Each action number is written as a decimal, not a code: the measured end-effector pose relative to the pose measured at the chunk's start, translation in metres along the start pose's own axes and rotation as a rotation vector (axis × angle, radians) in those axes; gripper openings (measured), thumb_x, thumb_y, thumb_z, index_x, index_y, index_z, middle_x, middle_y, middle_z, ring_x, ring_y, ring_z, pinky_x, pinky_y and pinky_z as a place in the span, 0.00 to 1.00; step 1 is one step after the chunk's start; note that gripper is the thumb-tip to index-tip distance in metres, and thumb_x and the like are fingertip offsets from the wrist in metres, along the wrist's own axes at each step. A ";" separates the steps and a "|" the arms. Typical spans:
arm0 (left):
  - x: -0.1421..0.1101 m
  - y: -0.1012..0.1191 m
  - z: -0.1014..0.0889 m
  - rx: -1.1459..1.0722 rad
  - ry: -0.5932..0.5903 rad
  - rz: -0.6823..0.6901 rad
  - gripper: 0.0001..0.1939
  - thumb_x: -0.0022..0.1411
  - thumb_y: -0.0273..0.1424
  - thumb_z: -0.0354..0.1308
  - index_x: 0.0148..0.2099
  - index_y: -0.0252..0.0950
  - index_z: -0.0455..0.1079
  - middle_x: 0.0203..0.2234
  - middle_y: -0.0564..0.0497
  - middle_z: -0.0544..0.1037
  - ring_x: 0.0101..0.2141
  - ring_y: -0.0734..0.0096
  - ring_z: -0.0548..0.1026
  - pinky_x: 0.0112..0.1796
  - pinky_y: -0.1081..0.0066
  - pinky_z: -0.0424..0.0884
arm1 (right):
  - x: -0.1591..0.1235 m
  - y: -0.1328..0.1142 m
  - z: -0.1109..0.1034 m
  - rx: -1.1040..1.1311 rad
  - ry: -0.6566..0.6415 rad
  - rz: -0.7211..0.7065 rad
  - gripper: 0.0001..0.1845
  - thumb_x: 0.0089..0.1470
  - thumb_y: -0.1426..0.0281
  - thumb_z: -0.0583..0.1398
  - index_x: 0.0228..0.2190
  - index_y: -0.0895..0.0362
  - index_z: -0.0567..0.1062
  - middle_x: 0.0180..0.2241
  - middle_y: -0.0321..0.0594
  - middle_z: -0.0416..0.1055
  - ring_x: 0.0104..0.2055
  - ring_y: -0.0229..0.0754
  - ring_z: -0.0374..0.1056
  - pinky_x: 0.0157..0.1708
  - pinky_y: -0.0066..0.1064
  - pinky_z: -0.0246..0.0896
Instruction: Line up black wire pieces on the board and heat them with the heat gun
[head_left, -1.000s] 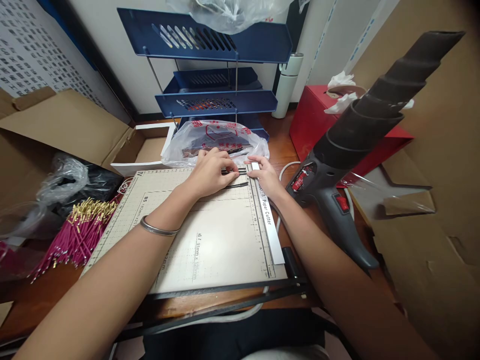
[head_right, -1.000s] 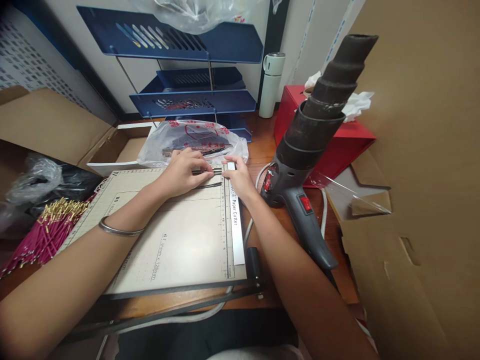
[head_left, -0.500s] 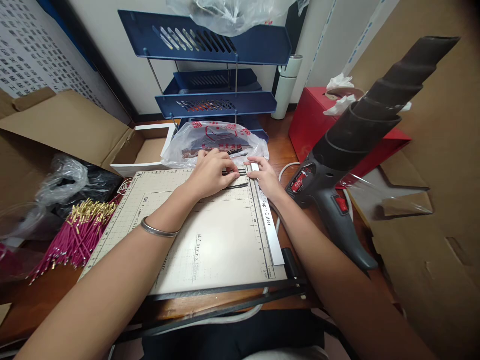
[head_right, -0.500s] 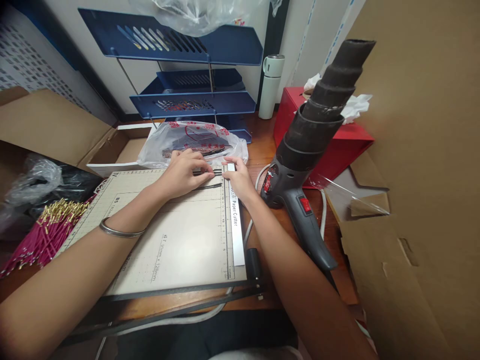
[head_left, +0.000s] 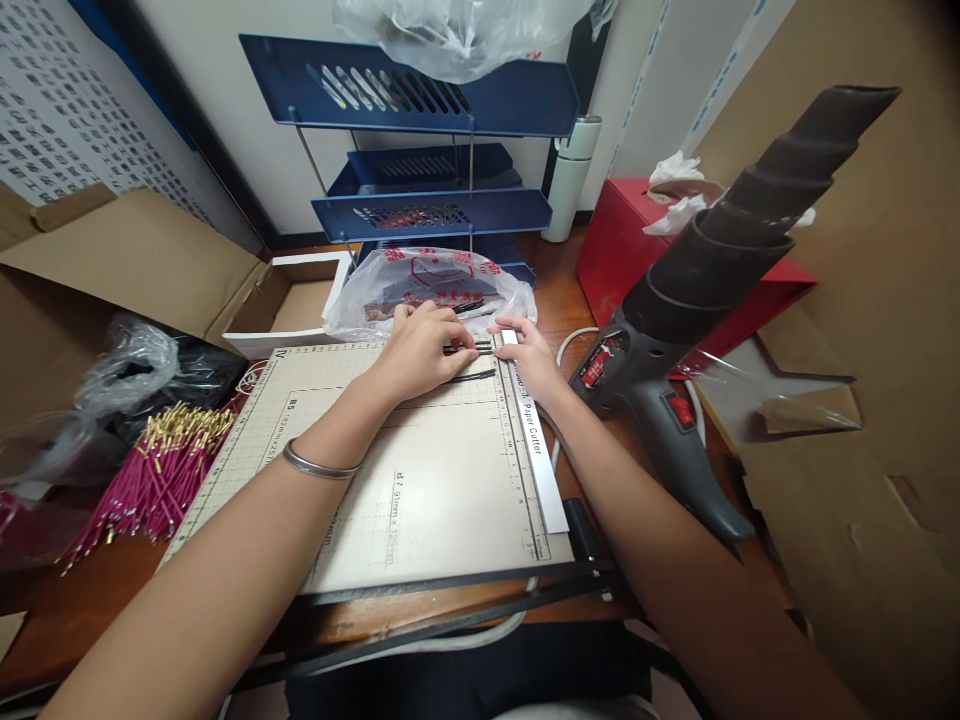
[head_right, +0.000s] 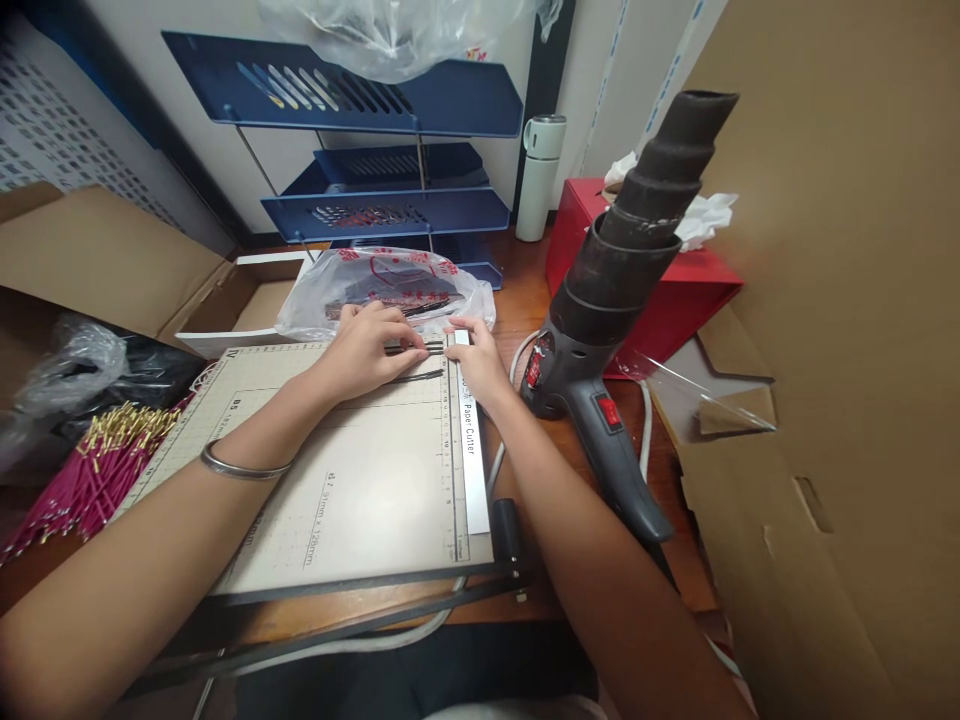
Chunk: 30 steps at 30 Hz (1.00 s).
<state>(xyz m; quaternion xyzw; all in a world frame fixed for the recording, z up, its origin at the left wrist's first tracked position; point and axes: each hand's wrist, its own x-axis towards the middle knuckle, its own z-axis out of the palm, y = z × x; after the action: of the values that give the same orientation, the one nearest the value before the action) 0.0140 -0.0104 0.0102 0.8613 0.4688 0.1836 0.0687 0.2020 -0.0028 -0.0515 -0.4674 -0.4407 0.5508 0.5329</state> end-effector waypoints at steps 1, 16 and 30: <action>0.000 0.000 0.000 0.002 0.002 0.001 0.08 0.68 0.35 0.64 0.39 0.39 0.83 0.40 0.46 0.82 0.48 0.51 0.71 0.52 0.49 0.56 | 0.000 0.000 0.000 -0.004 -0.005 0.002 0.28 0.33 0.72 0.64 0.43 0.51 0.72 0.49 0.39 0.75 0.54 0.51 0.71 0.65 0.50 0.62; -0.004 -0.003 -0.009 -0.128 -0.022 0.047 0.09 0.64 0.39 0.64 0.36 0.41 0.82 0.39 0.48 0.82 0.46 0.55 0.72 0.52 0.53 0.57 | 0.000 -0.003 0.000 -0.008 0.001 0.025 0.28 0.33 0.72 0.64 0.42 0.50 0.72 0.48 0.39 0.76 0.53 0.52 0.72 0.64 0.50 0.63; -0.006 -0.007 -0.013 -0.188 -0.126 0.110 0.10 0.63 0.39 0.63 0.34 0.41 0.82 0.38 0.49 0.83 0.47 0.54 0.73 0.53 0.52 0.56 | -0.001 -0.001 0.000 0.000 0.002 -0.008 0.28 0.33 0.71 0.64 0.42 0.51 0.71 0.50 0.40 0.76 0.60 0.53 0.69 0.69 0.51 0.58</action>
<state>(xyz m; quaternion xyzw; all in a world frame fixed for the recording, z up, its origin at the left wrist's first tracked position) 0.0006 -0.0119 0.0184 0.8853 0.3961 0.1758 0.1685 0.2026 -0.0041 -0.0502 -0.4660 -0.4420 0.5484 0.5354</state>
